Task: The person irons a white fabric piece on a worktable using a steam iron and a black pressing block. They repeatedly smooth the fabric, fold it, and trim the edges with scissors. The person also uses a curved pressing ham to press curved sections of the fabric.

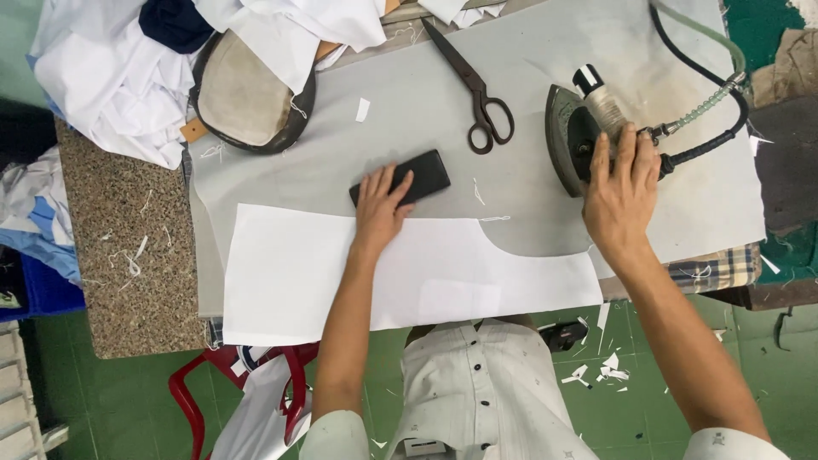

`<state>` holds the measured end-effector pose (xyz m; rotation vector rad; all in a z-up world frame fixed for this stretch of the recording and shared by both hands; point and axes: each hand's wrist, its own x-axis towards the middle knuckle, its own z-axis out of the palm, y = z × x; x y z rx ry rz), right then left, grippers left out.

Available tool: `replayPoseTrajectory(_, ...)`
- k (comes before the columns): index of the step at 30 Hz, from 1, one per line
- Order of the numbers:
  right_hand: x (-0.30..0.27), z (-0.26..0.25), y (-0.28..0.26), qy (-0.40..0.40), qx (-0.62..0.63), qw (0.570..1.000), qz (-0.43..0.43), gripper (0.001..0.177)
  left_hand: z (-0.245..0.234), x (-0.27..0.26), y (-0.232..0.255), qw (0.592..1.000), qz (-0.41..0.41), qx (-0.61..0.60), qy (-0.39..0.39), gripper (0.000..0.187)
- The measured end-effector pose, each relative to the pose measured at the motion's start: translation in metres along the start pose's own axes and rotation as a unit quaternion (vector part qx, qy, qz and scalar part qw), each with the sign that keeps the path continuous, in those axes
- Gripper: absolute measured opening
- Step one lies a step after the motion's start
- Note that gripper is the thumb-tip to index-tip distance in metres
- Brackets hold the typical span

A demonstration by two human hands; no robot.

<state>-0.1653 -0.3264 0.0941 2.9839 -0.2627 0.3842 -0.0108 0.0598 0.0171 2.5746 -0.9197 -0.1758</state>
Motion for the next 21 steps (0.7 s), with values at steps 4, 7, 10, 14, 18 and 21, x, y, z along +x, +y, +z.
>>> replayPoseTrajectory(4,-0.023,-0.020,-0.059,0.055,0.031,0.997,-0.046,0.076,-0.032,0.009,-0.016,0.995,-0.038,0.080,0.039,0.063)
replayPoseTrajectory(7,-0.056,-0.016,-0.088,-0.031,0.059,0.996,-0.058,0.059,-0.038,-0.020,-0.021,0.981,-0.119,0.114,0.097,0.058)
replayPoseTrajectory(10,-0.093,0.000,-0.103,-0.018,0.077,0.993,-0.084,0.062,-0.037,-0.076,-0.035,0.971,-0.172,0.076,0.148,0.065)
replayPoseTrajectory(14,-0.129,0.007,-0.114,-0.054,0.108,0.988,-0.093,0.062,-0.039,-0.134,-0.058,0.950,-0.273,0.057,0.138,0.072)
replayPoseTrajectory(18,-0.163,0.016,-0.121,-0.107,0.120,0.983,-0.093,0.062,-0.033,-0.148,-0.068,0.939,-0.326,0.052,0.101,0.073)
replayPoseTrajectory(21,-0.178,0.012,-0.129,-0.112,0.097,0.983,-0.106,0.064,-0.027,-0.141,-0.066,0.943,-0.317,0.050,0.088,0.072)
